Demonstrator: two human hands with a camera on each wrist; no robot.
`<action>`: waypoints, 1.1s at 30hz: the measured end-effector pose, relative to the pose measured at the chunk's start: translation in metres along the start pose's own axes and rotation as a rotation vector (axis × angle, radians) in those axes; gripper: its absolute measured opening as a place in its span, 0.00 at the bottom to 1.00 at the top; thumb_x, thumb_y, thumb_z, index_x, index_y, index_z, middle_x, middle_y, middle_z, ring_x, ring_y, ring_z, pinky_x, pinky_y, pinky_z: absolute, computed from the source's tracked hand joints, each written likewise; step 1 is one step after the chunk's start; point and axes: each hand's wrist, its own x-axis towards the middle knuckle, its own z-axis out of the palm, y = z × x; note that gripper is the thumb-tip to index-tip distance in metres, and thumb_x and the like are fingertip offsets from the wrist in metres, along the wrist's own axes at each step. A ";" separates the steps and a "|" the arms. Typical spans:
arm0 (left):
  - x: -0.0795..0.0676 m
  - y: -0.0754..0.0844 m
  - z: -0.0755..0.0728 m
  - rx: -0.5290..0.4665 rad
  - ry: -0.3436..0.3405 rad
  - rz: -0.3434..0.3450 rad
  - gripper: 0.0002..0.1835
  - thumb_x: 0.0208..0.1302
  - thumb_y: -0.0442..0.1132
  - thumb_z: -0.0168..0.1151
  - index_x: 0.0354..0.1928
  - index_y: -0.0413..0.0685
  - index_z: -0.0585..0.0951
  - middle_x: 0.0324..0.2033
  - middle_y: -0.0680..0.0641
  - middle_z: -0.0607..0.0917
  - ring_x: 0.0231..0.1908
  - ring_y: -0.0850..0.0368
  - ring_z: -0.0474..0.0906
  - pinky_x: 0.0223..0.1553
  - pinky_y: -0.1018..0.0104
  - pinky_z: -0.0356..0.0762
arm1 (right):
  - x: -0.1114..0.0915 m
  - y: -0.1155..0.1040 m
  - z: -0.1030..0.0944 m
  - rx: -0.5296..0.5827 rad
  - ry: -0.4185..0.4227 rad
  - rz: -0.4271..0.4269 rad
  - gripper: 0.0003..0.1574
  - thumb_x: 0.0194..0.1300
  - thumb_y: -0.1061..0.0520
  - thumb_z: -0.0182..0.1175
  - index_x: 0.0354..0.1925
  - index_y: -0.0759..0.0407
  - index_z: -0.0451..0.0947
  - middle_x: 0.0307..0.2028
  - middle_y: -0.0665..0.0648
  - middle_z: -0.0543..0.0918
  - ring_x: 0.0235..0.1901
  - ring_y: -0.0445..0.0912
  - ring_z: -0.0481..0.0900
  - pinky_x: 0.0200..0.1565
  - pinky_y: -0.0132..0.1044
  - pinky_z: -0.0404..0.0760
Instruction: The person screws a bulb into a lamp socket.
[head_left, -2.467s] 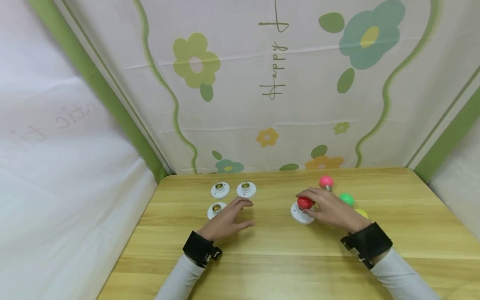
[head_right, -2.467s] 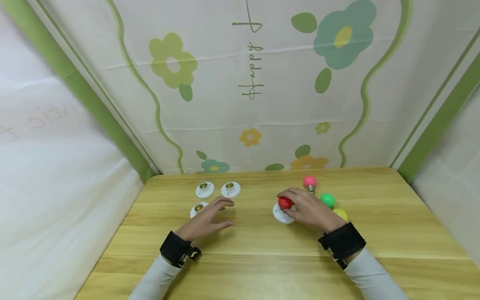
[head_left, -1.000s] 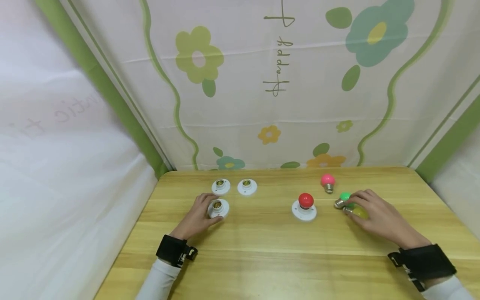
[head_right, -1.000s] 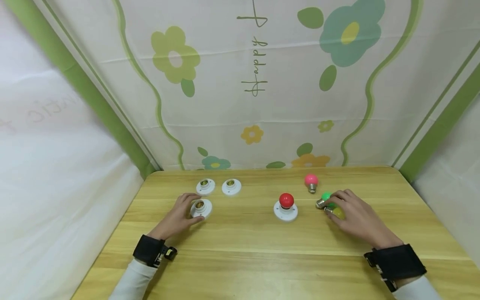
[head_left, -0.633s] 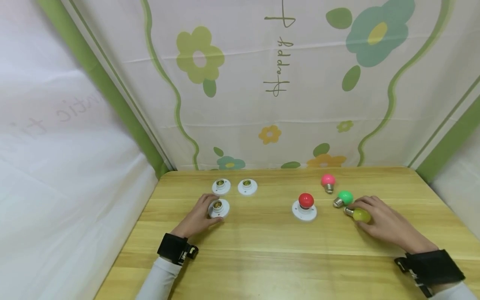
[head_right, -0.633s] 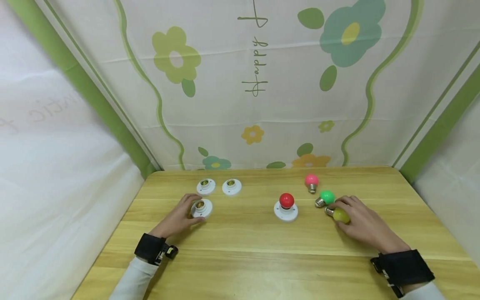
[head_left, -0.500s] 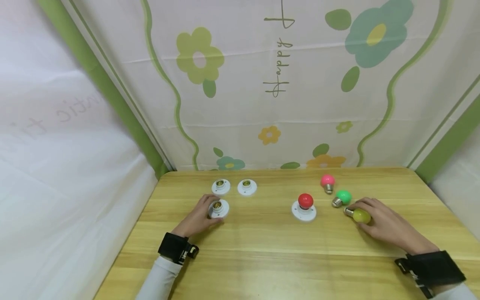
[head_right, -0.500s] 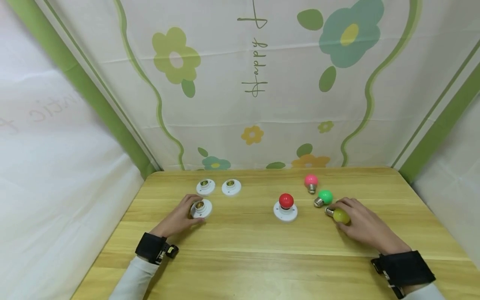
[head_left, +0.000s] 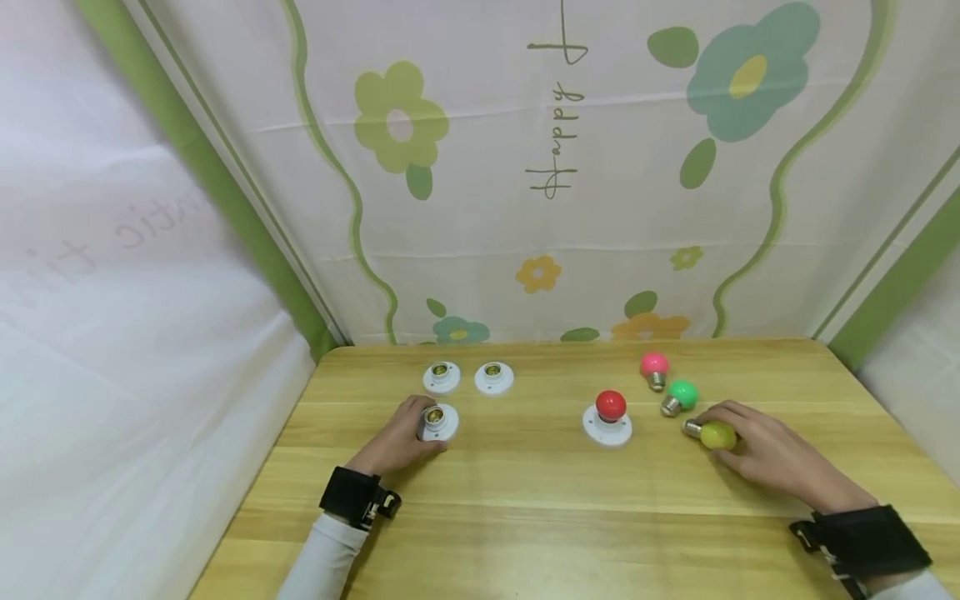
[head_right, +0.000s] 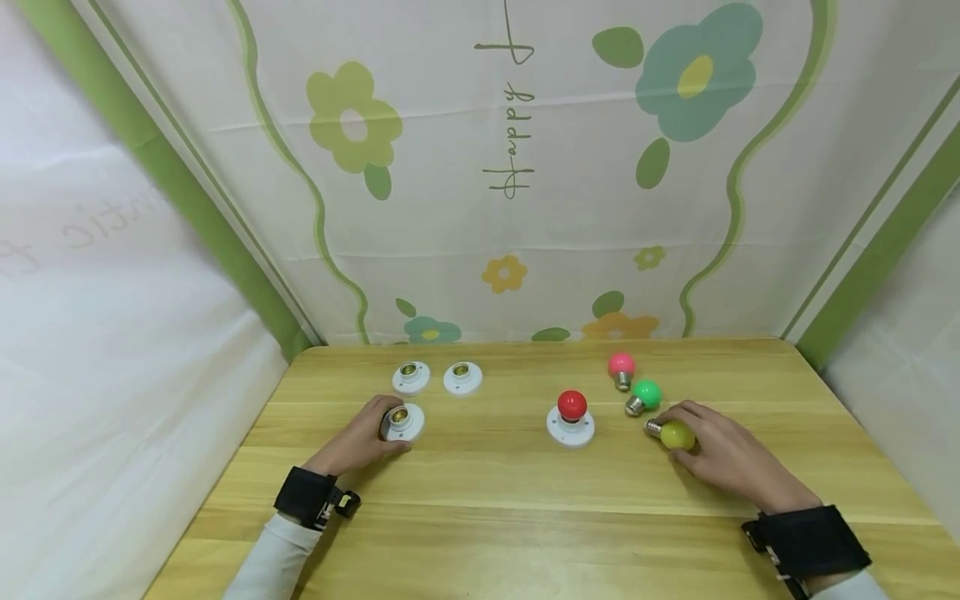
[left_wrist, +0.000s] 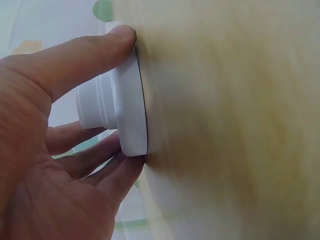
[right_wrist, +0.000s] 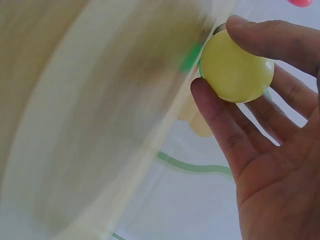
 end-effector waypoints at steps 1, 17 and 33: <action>0.000 0.000 0.000 -0.002 0.002 -0.009 0.38 0.62 0.41 0.80 0.68 0.34 0.72 0.64 0.37 0.77 0.62 0.43 0.75 0.66 0.43 0.77 | 0.000 -0.001 0.000 -0.002 0.006 -0.005 0.28 0.54 0.60 0.80 0.54 0.55 0.85 0.53 0.62 0.87 0.55 0.65 0.85 0.52 0.67 0.85; 0.001 0.010 0.000 0.002 0.001 -0.001 0.36 0.60 0.42 0.82 0.66 0.40 0.75 0.65 0.39 0.76 0.61 0.47 0.77 0.65 0.46 0.79 | 0.008 -0.017 -0.006 -0.022 0.141 -0.102 0.35 0.51 0.63 0.81 0.59 0.56 0.84 0.54 0.63 0.88 0.52 0.64 0.87 0.47 0.61 0.88; 0.010 0.031 0.006 -0.033 0.011 0.149 0.34 0.59 0.42 0.79 0.65 0.41 0.78 0.64 0.41 0.73 0.59 0.49 0.77 0.63 0.49 0.81 | 0.033 -0.040 -0.011 -0.040 0.238 -0.237 0.39 0.52 0.63 0.82 0.62 0.55 0.83 0.54 0.55 0.87 0.50 0.53 0.88 0.43 0.51 0.91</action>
